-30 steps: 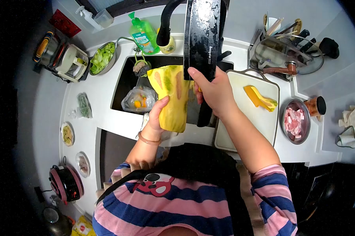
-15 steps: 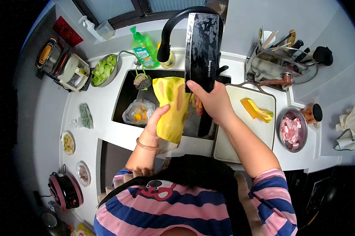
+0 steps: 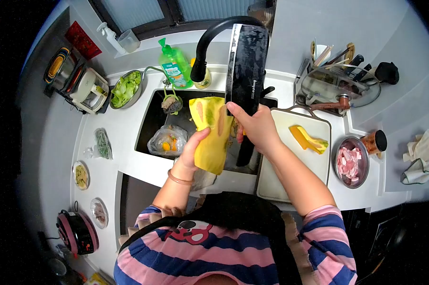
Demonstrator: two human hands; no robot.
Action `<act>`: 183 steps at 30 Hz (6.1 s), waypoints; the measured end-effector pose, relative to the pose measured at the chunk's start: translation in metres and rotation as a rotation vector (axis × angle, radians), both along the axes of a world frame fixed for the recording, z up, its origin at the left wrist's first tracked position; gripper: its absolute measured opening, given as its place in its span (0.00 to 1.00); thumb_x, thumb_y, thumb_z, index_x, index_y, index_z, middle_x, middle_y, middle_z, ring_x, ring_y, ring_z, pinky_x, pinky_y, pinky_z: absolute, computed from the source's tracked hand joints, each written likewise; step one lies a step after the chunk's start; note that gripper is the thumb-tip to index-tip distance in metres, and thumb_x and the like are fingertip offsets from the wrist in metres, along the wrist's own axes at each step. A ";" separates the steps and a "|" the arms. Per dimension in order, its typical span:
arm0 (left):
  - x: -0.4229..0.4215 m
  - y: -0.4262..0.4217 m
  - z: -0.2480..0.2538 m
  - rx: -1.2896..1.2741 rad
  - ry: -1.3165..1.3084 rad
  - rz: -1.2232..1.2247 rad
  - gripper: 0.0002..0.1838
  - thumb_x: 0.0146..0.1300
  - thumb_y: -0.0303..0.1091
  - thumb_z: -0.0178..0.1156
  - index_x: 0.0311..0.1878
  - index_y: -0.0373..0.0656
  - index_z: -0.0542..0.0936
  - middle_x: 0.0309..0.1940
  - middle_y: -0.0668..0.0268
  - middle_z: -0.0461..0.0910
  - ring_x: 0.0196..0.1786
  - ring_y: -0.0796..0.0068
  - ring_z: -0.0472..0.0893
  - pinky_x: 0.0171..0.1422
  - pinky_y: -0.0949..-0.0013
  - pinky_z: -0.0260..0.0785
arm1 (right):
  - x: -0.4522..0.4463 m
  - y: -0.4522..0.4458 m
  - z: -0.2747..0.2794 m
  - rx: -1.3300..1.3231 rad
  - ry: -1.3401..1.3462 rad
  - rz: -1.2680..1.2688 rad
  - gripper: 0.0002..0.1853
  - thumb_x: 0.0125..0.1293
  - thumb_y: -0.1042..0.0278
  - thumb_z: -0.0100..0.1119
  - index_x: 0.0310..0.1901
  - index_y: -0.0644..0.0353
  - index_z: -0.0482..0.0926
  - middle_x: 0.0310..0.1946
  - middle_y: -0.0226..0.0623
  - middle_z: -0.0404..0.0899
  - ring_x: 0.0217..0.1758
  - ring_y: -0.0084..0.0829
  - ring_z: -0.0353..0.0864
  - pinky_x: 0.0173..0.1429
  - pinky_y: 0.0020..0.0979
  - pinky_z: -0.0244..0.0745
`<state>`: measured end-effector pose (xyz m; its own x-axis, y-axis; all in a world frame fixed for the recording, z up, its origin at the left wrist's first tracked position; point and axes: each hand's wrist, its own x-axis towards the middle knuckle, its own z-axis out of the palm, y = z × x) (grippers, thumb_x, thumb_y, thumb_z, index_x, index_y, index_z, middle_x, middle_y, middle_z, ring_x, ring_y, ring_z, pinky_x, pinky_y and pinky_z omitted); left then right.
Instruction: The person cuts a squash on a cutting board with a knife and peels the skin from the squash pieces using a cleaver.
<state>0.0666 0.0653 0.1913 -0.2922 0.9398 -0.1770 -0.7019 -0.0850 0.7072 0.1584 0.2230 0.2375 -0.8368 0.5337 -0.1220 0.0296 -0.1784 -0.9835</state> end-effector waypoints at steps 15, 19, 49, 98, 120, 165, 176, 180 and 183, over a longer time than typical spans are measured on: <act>0.005 0.012 0.009 0.010 0.247 0.082 0.26 0.66 0.47 0.48 0.59 0.38 0.68 0.49 0.62 0.75 0.48 0.72 0.76 0.52 0.70 0.67 | -0.002 -0.003 -0.006 -0.014 0.019 -0.081 0.13 0.58 0.63 0.67 0.25 0.63 0.78 0.16 0.30 0.74 0.10 0.21 0.68 0.15 0.25 0.64; 0.008 0.017 0.006 0.072 0.255 0.099 0.26 0.66 0.47 0.48 0.60 0.39 0.68 0.49 0.62 0.75 0.48 0.72 0.76 0.52 0.70 0.68 | -0.004 -0.005 -0.006 -0.009 0.025 -0.109 0.11 0.58 0.65 0.67 0.28 0.64 0.79 0.17 0.30 0.75 0.11 0.20 0.68 0.16 0.23 0.65; -0.027 -0.020 -0.020 0.091 -0.222 0.603 0.20 0.64 0.44 0.53 0.55 0.42 0.74 0.43 0.65 0.80 0.43 0.71 0.79 0.47 0.69 0.72 | -0.035 -0.002 -0.053 0.407 0.066 -0.266 0.16 0.59 0.57 0.66 0.36 0.64 0.82 0.27 0.32 0.83 0.29 0.17 0.76 0.36 0.23 0.71; 0.014 -0.008 0.004 0.115 0.129 0.300 0.24 0.69 0.47 0.44 0.61 0.40 0.65 0.50 0.62 0.72 0.52 0.71 0.73 0.55 0.70 0.65 | -0.007 -0.034 0.001 -0.017 0.072 -0.040 0.11 0.65 0.63 0.59 0.41 0.59 0.71 0.21 0.25 0.72 0.16 0.16 0.66 0.19 0.21 0.61; 0.021 0.001 -0.019 0.322 0.130 0.264 0.28 0.67 0.48 0.44 0.63 0.38 0.61 0.50 0.61 0.69 0.52 0.68 0.71 0.58 0.67 0.63 | 0.004 -0.050 -0.007 -0.046 0.317 -0.140 0.08 0.68 0.66 0.55 0.40 0.59 0.69 0.21 0.25 0.71 0.15 0.15 0.65 0.19 0.20 0.60; 0.025 -0.010 0.017 0.121 0.161 0.215 0.28 0.67 0.49 0.45 0.62 0.39 0.63 0.51 0.60 0.72 0.52 0.69 0.72 0.57 0.67 0.65 | 0.020 -0.034 0.026 0.297 0.039 -0.042 0.12 0.66 0.61 0.58 0.41 0.62 0.72 0.23 0.29 0.74 0.13 0.19 0.69 0.17 0.22 0.64; 0.025 0.000 0.007 0.123 0.219 0.155 0.28 0.67 0.51 0.42 0.64 0.42 0.62 0.54 0.59 0.71 0.54 0.67 0.72 0.59 0.66 0.65 | 0.016 -0.026 0.022 0.231 0.016 0.001 0.12 0.58 0.67 0.67 0.39 0.62 0.76 0.23 0.28 0.77 0.15 0.16 0.70 0.17 0.19 0.63; 0.022 -0.001 0.011 0.083 0.072 0.147 0.24 0.68 0.47 0.44 0.60 0.40 0.64 0.49 0.61 0.71 0.51 0.71 0.72 0.55 0.70 0.65 | 0.015 -0.020 0.024 0.269 -0.037 0.061 0.13 0.55 0.67 0.69 0.38 0.62 0.78 0.23 0.28 0.78 0.16 0.16 0.71 0.17 0.19 0.64; 0.023 0.002 0.005 0.116 0.078 0.136 0.29 0.67 0.53 0.43 0.64 0.42 0.62 0.54 0.60 0.71 0.53 0.68 0.73 0.57 0.66 0.66 | 0.012 -0.031 0.015 0.205 0.058 -0.048 0.12 0.55 0.67 0.69 0.38 0.62 0.78 0.23 0.28 0.78 0.16 0.16 0.71 0.17 0.19 0.64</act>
